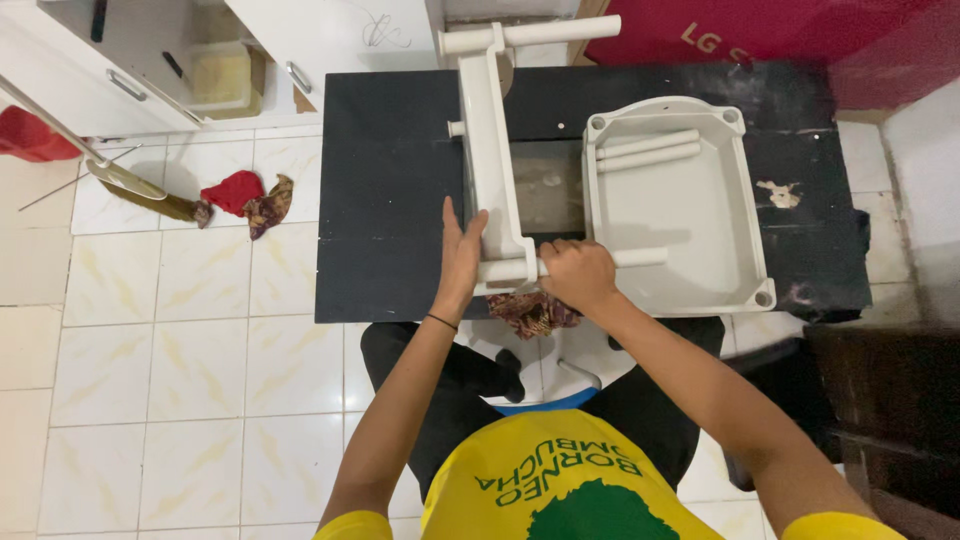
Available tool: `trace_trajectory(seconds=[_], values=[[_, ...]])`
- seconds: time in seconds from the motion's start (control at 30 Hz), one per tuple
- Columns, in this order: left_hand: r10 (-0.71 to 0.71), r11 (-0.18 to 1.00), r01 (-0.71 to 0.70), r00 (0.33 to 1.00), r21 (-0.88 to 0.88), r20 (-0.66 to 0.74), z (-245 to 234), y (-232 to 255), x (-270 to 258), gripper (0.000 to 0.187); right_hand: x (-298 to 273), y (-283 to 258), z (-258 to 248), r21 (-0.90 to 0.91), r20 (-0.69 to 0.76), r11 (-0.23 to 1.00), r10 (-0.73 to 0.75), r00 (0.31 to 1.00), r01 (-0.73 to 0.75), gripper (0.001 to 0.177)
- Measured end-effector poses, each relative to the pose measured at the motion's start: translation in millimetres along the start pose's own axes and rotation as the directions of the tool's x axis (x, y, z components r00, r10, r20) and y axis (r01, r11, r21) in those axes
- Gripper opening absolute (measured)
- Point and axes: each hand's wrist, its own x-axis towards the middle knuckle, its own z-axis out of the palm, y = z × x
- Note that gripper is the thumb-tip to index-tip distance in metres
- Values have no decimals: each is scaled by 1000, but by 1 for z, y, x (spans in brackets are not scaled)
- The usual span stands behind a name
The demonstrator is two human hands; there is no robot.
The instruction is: The person assembles white plastic components by inserting cylindrical rods into a tray-like base, then wipes the interior surfaces with a patterned cloth. The person repeats insertion and wiping actions on multiple parts.
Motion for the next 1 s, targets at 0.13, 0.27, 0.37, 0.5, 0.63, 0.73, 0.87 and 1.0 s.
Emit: trace_trajectory(seconds=[0.13, 0.27, 0.37, 0.5, 0.63, 0.73, 0.87, 1.0], values=[[-124, 992, 123, 992, -39, -20, -6, 2, 0, 97, 5, -5, 7, 20, 40, 1000, 0, 999, -1, 22], [-172, 977, 171, 985, 124, 0, -3, 5, -1, 98, 9, -8, 3, -29, 79, 999, 33, 996, -31, 19], [-34, 976, 32, 999, 213, 5, -4, 4, -3, 96, 14, -11, -4, -11, 100, 998, 62, 993, -61, 22], [84, 968, -85, 996, 237, 14, -7, -5, -9, 98, 24, -16, -12, -6, 236, 994, 105, 966, -107, 24], [159, 963, -156, 987, 218, 6, -14, -11, -7, 96, 37, -22, -19, -8, 411, 986, 155, 898, -166, 20], [220, 949, -222, 975, 223, 37, -11, -12, -11, 95, 36, -24, -24, -29, 436, 981, 186, 881, -193, 20], [339, 877, -320, 941, 360, 10, -11, 0, -14, 97, 33, -29, -27, -52, 395, 971, 234, 889, -232, 22], [698, 419, -604, 692, 678, 185, -18, 9, -33, 91, 31, -32, -29, -36, 411, 974, 217, 885, -223, 21]])
